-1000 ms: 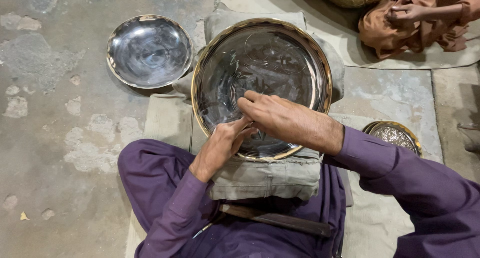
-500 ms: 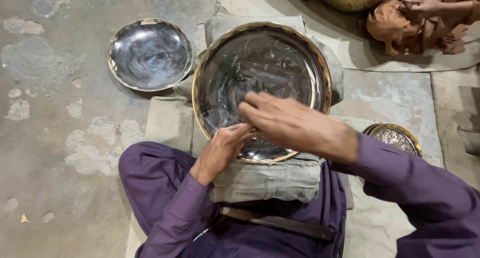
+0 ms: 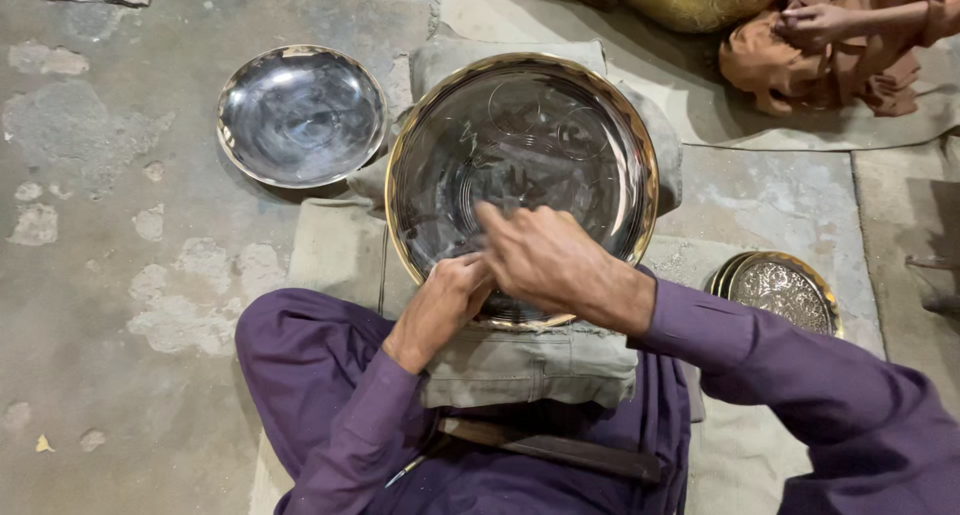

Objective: The person sits on the floor with a large metal plate braced on a lap cushion and engraves decorative circular patterns into its surface using a small chisel punch, tapping it by hand. They reposition the punch repeatedly across the plate, then pick up a wooden mallet near the end to strike the punch.

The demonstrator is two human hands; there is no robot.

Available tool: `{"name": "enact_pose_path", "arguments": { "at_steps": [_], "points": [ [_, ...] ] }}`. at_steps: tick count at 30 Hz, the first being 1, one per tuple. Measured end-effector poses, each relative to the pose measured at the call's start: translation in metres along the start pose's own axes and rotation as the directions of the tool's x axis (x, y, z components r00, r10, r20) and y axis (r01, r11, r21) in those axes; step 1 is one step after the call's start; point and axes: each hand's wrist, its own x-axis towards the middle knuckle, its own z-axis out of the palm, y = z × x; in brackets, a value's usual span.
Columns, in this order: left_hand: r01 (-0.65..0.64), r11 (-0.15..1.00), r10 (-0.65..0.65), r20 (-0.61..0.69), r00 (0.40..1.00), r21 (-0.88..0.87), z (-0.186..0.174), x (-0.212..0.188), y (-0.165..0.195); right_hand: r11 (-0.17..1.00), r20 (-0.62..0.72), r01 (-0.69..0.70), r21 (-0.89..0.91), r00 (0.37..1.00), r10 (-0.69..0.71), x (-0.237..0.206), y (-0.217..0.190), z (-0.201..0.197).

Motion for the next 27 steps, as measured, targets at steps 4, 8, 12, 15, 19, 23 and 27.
{"name": "enact_pose_path", "arguments": {
  "at_steps": [4, 8, 12, 15, 19, 23, 27],
  "points": [
    [-0.082, 0.994, 0.086, -0.049, 0.995, 0.077, -0.005, 0.003, 0.011, 0.985, -0.179, 0.152, 0.082, 0.975, -0.135, -0.017, 0.001, -0.008],
    [-0.18, 0.944, 0.207, -0.071, 0.976, 0.278, -0.005, 0.003, 0.016, 0.934, -0.181, 0.294, 0.204, 0.949, -0.26, -0.032, 0.009, -0.002],
    [-0.212, 0.897, 0.262, -0.079, 0.962, 0.388, -0.001, 0.001, 0.014, 0.877, -0.283, 0.473, 0.084, 0.856, -0.434, -0.036, 0.016, 0.006],
    [-0.151, 0.923, 0.197, -0.095, 0.976, 0.354, 0.004, -0.001, 0.012, 0.893, -0.201, 0.449, 0.026, 0.878, -0.435, -0.03, 0.015, 0.0],
    [-0.095, 0.928, 0.176, -0.199, 0.964, 0.361, 0.015, -0.008, 0.014, 0.909, -0.072, 0.412, -0.065, 0.907, -0.416, -0.02, 0.009, -0.009],
    [-0.028, 0.924, 0.129, -0.243, 0.961, 0.382, 0.021, -0.015, 0.015, 0.831, -0.059, 0.491, -0.262, 0.851, -0.522, 0.003, 0.0, -0.01],
    [0.03, 0.901, 0.091, -0.257, 0.962, 0.434, 0.026, -0.021, 0.015, 0.72, -0.037, 0.56, -0.411, 0.778, -0.627, 0.032, -0.01, -0.003]
  ]
}}
